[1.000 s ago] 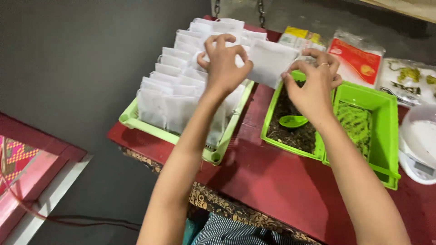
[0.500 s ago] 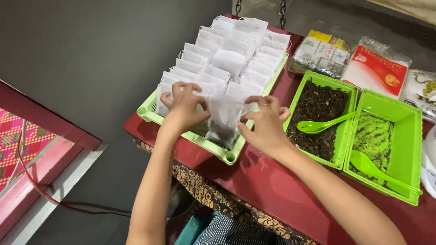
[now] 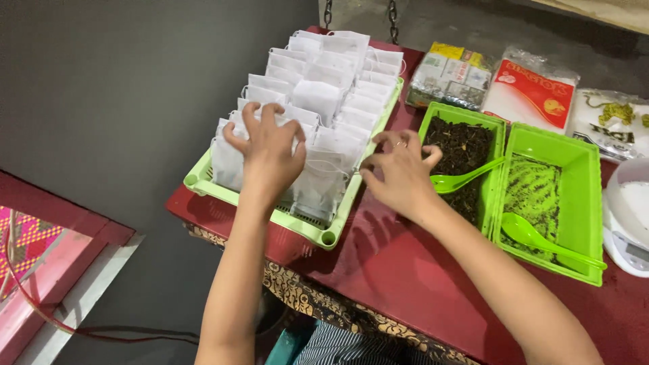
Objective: Filling empty tea bags with tea leaves using a spoon and organizing them in a tray
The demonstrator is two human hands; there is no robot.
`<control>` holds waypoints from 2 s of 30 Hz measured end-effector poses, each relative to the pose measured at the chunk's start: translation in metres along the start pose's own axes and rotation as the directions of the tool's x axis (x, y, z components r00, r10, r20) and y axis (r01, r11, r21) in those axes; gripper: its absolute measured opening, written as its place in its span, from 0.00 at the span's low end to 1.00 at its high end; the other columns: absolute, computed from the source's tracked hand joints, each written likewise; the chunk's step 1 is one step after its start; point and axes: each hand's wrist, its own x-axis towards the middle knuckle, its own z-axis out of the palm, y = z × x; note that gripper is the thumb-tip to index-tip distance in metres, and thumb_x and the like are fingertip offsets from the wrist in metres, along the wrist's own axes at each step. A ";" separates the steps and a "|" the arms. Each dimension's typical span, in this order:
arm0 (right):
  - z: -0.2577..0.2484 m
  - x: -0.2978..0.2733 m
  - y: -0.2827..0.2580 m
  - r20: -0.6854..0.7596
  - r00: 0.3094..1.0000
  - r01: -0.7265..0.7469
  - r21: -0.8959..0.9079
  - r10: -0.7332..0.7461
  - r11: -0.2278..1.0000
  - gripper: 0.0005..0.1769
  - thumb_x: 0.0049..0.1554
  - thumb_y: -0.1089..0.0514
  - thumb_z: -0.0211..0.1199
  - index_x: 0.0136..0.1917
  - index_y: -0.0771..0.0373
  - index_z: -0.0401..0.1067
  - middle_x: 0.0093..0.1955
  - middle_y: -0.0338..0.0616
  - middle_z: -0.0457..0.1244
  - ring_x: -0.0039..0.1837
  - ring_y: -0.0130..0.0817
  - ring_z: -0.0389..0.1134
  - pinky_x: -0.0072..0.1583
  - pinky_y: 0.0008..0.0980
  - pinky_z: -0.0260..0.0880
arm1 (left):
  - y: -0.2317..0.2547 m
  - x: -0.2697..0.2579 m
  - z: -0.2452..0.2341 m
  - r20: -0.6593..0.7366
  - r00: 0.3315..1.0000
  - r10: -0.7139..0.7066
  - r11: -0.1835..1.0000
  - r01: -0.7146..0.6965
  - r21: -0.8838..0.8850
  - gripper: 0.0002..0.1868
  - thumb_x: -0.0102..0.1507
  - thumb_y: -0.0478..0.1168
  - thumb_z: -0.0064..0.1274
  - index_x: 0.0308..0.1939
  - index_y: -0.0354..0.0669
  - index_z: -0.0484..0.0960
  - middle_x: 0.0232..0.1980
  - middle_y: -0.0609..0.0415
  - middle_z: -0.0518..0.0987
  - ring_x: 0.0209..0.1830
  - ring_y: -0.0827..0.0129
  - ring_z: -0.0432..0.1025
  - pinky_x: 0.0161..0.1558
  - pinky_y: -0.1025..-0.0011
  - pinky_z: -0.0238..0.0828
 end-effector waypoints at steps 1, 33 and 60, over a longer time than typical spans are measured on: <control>-0.004 0.003 0.004 0.000 1.000 -0.005 -0.001 0.005 1.000 0.11 0.54 0.43 0.62 0.48 0.42 0.80 0.66 0.35 0.58 0.74 0.52 0.49 0.64 0.69 0.46 | 0.009 0.011 0.003 0.002 1.000 0.004 1.000 -0.004 -0.003 0.03 0.56 0.43 0.59 0.30 0.55 0.80 0.56 0.53 0.70 0.69 0.45 0.52 0.58 0.31 0.40; -0.146 -0.282 0.385 -0.545 0.605 -0.617 0.140 0.581 0.774 0.10 0.62 0.54 0.67 0.57 0.45 0.80 0.63 0.47 0.61 0.70 0.59 0.54 0.62 0.62 0.58 | 0.566 0.027 0.150 0.120 0.610 0.784 0.458 -0.437 -0.774 0.05 0.60 0.51 0.56 0.39 0.65 0.81 0.50 0.62 0.73 0.66 0.60 0.58 0.62 0.32 0.49; -0.113 -0.412 0.489 -0.202 0.503 -0.860 -0.014 0.840 0.511 0.11 0.57 0.48 0.67 0.54 0.37 0.81 0.71 0.36 0.63 0.74 0.59 0.52 0.67 0.69 0.53 | 0.691 -0.107 0.195 0.021 0.411 0.912 0.403 -0.881 -0.247 0.16 0.68 0.40 0.41 0.49 0.49 0.87 0.66 0.47 0.73 0.75 0.50 0.50 0.73 0.44 0.41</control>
